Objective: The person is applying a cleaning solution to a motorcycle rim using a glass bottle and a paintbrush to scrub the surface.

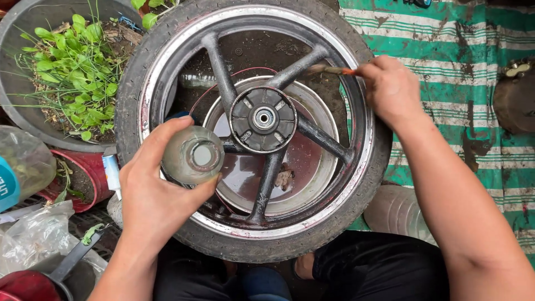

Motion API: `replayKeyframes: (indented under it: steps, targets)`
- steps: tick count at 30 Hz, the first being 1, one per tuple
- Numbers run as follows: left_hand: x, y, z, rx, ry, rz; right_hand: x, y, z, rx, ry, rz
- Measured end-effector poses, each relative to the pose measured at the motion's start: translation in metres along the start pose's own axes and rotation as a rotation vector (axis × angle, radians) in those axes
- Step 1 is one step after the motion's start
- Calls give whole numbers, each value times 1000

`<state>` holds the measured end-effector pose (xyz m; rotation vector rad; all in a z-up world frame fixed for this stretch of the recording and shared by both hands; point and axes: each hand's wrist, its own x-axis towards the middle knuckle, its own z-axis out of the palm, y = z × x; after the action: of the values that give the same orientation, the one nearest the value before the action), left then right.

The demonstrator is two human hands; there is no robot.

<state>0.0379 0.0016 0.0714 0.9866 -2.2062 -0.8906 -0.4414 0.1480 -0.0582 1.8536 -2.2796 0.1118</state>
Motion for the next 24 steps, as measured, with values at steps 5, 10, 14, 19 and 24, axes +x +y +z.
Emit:
replayKeyframes:
  steps: [5, 10, 14, 19, 24]
  targets:
    - [1, 3, -2, 14, -18, -9, -18, -5, -20, -9, 180, -72]
    - [0, 6, 0, 52, -19, -30, 10, -37, 5, 145, 173, -200]
    - [-2, 6, -2, 66, -8, -15, 21, -20, 21, 41, 192, -165]
    - [-5, 6, -4, 78, 0, -22, -5, 6, -2, 10, 222, -41]
    - [-6, 7, -4, 65, -1, 10, -4, -15, 3, -1, 187, -54]
